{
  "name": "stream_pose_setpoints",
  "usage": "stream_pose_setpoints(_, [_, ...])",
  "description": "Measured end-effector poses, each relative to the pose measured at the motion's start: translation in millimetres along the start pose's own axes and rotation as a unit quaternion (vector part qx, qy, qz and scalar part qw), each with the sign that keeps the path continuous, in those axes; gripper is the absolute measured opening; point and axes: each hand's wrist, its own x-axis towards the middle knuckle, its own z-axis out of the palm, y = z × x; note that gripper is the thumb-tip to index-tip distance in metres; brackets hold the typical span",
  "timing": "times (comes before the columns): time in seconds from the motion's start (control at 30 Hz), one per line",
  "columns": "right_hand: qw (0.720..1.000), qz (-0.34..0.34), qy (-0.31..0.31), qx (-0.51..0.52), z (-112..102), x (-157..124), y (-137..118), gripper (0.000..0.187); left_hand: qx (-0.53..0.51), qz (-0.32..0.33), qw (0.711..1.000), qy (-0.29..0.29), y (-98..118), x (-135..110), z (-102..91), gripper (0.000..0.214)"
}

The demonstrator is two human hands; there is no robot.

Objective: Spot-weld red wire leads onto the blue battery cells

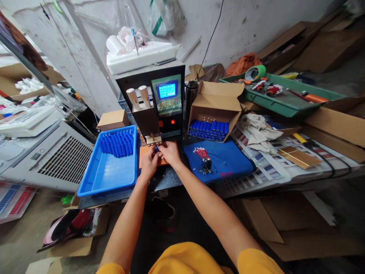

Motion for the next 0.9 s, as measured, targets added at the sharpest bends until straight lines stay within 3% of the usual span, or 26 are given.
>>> stream_pose_setpoints(0.27, [1.000, 0.002, 0.010, -0.014, 0.0, 0.2, 3.3, 0.015, 0.005, -0.008, 1.000, 0.007, -1.0, -1.1, 0.1, 0.030])
stream_pose_setpoints(0.53, [0.999, -0.007, -0.027, 0.040, -3.3, -4.7, 4.0, 0.021, -0.007, 0.003, 1.000, 0.003, 11.5, -1.8, 0.4, 0.027])
stream_pose_setpoints(0.7, [0.998, 0.002, -0.038, 0.043, -11.2, -22.4, 3.3, 0.020, 0.017, 0.015, 1.000, 0.009, 15.1, -5.0, 0.2, 0.021])
stream_pose_setpoints(0.9, [0.998, 0.002, -0.029, 0.056, -16.6, -50.1, 12.1, 0.013, 0.056, 0.074, 0.996, 0.007, 10.1, -10.7, -1.4, 0.023])
